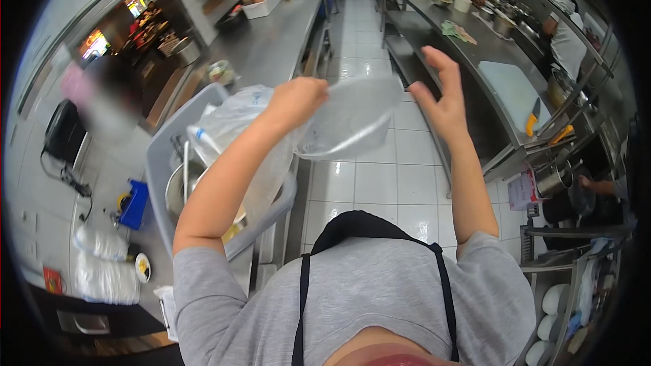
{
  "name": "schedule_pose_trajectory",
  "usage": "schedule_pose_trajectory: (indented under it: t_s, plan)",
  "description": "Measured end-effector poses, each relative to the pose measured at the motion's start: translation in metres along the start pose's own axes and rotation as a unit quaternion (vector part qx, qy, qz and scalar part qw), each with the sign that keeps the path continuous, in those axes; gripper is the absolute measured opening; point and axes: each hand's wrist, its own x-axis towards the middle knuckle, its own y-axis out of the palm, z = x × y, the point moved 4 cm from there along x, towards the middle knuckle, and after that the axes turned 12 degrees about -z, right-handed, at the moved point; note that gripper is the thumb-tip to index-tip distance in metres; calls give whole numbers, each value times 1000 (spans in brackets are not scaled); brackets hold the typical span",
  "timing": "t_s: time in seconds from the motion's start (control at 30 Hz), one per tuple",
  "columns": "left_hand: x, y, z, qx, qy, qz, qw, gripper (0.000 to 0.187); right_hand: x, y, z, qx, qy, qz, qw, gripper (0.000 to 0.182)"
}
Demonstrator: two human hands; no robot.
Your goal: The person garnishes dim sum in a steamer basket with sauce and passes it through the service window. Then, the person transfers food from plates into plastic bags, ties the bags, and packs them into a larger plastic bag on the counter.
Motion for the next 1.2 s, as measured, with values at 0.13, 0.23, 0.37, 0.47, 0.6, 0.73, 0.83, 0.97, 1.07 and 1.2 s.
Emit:
schedule_pose_trajectory:
  t_s: [0.13,0.23,0.37,0.47,0.6,0.73,0.83,0.97,1.07,1.2]
  plan:
    - [64,62,-53,-42,126,-7,991,10,-4,11,-62,-167,-28,129,977,56]
    - [101,104,-65,-55,141,-14,988,14,-38,19,-180,-232,224,193,927,39]
    - [146,182,-34,-167,68,13,983,14,-73,43,-267,114,547,3,829,24]
    - [178,250,4,-389,-36,97,916,20,-62,68,-288,237,568,-49,787,19]
    - [228,263,17,-375,-8,157,914,51,-50,74,-351,197,605,-122,762,24]
    - [268,314,30,-152,78,122,978,31,-14,54,-380,99,604,22,790,39]
    - [299,394,80,-206,15,-10,978,12,-24,55,-383,38,592,119,796,47]
    - [334,487,106,-497,-278,155,807,7,-73,73,-458,-93,543,99,828,48]
    - [345,523,102,-612,-427,337,573,9,-92,69,-552,-207,478,150,841,41]
    - [394,513,117,-626,-263,363,638,19,-22,56,-623,-140,626,57,765,27]
